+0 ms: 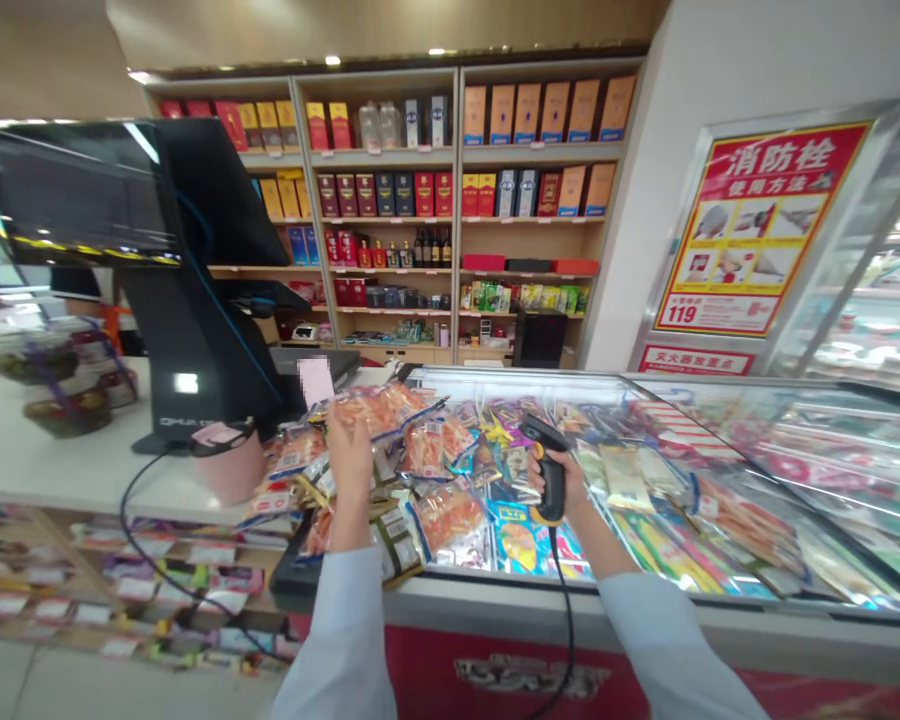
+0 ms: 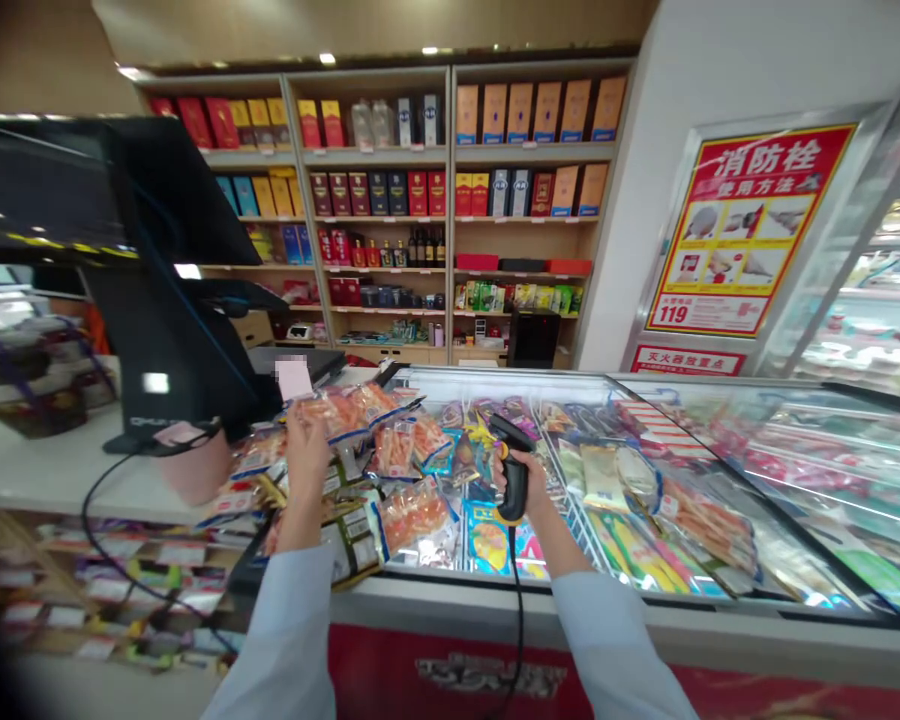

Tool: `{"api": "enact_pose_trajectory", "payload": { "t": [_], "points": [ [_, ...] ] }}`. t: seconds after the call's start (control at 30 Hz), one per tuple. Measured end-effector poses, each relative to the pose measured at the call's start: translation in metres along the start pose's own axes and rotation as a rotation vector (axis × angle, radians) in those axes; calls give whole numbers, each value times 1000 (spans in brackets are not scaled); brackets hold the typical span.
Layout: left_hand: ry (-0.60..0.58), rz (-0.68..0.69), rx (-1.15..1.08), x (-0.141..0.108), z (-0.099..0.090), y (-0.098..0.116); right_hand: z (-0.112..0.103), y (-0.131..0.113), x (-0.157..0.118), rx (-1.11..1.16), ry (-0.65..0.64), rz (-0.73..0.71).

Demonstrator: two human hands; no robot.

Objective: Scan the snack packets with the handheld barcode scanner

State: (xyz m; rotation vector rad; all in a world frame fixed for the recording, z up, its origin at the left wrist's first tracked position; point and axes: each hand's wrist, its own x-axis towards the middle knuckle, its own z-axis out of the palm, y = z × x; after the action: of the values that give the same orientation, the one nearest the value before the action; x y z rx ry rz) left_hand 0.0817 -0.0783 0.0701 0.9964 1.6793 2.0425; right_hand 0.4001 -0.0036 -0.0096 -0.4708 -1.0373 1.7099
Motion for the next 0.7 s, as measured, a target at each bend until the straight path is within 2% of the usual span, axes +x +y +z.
{"api": "enact_pose_trajectory", "payload": {
  "t": [0.07, 0.1, 0.17, 0.37, 0.53, 0.7],
  "points": [
    [176, 149, 340, -15, -3, -20, 0, 4, -1, -19, 22, 36],
    [223, 213, 454, -23, -3, -28, 0, 6, -2, -35, 38, 53],
    [238, 291, 561, -38, 1, -44, -1, 11, -3, -76, 59, 78],
    [138, 344, 577, -56, 2, -72, -9, 19, -3, -83, 46, 59],
    [116, 308, 583, -55, 0, -76, -9, 18, -4, -162, 52, 42],
    [147, 366, 657, -54, -1, -80, -7, 17, -5, -143, 97, 61]
  ]
}}
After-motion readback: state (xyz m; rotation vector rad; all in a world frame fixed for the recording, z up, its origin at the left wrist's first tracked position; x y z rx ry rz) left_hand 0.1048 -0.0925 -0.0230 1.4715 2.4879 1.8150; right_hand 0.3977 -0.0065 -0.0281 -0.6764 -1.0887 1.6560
